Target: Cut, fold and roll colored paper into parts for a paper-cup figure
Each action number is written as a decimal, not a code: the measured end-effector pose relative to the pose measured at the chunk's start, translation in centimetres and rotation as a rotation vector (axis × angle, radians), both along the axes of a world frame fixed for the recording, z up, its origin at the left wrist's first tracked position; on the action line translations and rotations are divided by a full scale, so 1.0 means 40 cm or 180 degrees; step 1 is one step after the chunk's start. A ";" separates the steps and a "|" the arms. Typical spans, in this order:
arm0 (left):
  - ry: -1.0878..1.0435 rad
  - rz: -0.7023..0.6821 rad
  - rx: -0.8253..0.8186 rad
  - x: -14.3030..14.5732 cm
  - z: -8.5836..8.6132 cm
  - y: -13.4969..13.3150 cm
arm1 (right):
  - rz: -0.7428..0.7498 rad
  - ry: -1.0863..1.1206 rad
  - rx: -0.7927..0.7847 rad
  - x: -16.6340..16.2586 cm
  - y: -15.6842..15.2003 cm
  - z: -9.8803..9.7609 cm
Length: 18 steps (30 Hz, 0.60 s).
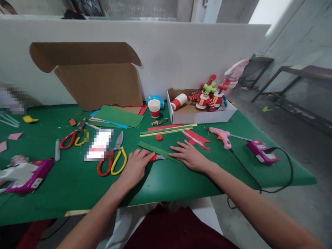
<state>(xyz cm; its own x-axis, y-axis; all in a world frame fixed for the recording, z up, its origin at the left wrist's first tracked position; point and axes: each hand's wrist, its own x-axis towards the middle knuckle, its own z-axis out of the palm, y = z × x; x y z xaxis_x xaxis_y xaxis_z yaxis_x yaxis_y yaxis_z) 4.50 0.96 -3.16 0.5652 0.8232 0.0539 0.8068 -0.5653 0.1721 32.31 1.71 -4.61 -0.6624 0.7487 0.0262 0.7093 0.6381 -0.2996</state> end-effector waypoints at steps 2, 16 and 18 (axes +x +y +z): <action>-0.0021 -0.0032 0.0005 -0.002 0.001 0.000 | -0.0007 0.0012 0.0010 0.000 0.000 0.000; 0.0018 -0.0044 -0.0091 0.011 0.006 -0.004 | 0.0011 -0.0028 0.0022 0.000 0.003 -0.001; -0.0022 -0.0059 -0.0098 0.016 0.005 -0.005 | 0.0001 -0.0022 0.0038 0.000 0.003 -0.002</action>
